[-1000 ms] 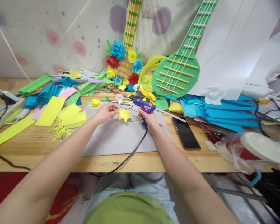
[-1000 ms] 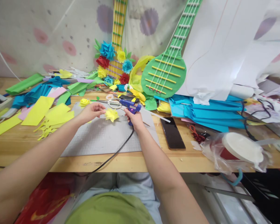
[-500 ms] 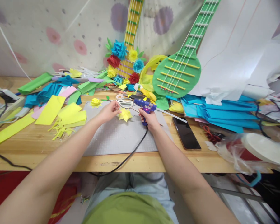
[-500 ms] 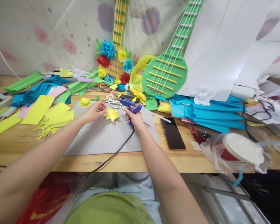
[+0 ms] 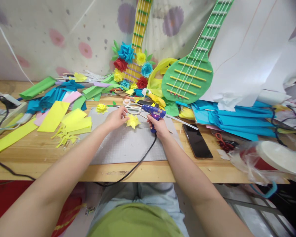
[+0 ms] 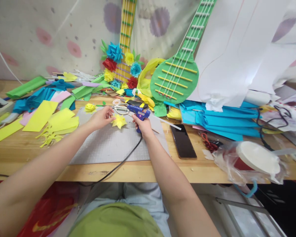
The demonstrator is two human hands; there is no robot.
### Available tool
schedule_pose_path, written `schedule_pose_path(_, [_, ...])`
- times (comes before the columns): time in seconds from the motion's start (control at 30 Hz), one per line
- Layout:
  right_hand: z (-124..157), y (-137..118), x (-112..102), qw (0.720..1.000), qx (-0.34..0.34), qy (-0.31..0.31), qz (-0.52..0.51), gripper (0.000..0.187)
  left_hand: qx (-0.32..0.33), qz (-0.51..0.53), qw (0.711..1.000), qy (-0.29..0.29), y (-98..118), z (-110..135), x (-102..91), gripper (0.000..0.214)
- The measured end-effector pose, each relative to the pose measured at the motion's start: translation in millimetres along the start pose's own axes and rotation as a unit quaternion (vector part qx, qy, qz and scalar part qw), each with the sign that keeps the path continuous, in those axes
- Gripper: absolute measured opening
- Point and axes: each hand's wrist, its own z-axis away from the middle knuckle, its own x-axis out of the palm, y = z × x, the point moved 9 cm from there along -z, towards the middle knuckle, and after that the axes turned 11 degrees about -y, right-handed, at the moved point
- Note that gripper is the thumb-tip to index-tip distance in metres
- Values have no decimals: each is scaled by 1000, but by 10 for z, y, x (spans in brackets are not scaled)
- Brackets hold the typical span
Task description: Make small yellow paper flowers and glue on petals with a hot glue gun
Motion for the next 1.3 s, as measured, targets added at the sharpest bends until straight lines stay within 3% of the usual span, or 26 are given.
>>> schedule_pose_path(0.2, [-8,24,-10,1000,2,2,-8,31,8,11,999,35,-37,-21,-12,36])
schedule_pose_path(0.4, [-2,3,-8,1000,-3,0,2,31,25,91,995,14,-81,-108,115,51])
schedule_pose_path(0.7, [14,-31,7,1000,-4,-1,3,31,-24,94,995,-17,-93,-141,202,51])
schedule_pose_path(0.93, [15,-23,8,1000,-1,-2,0,32,-19,153,988,-19,-126,-177,201,39])
schedule_pose_path(1.13, [14,-10,-3,1000,10,4,8,32,3,92,996,3,-67,-221,183,39])
schedule_pose_path(1.3, [21,-27,2,1000,7,3,4,32,-5,107,994,-3,-71,-232,211,34])
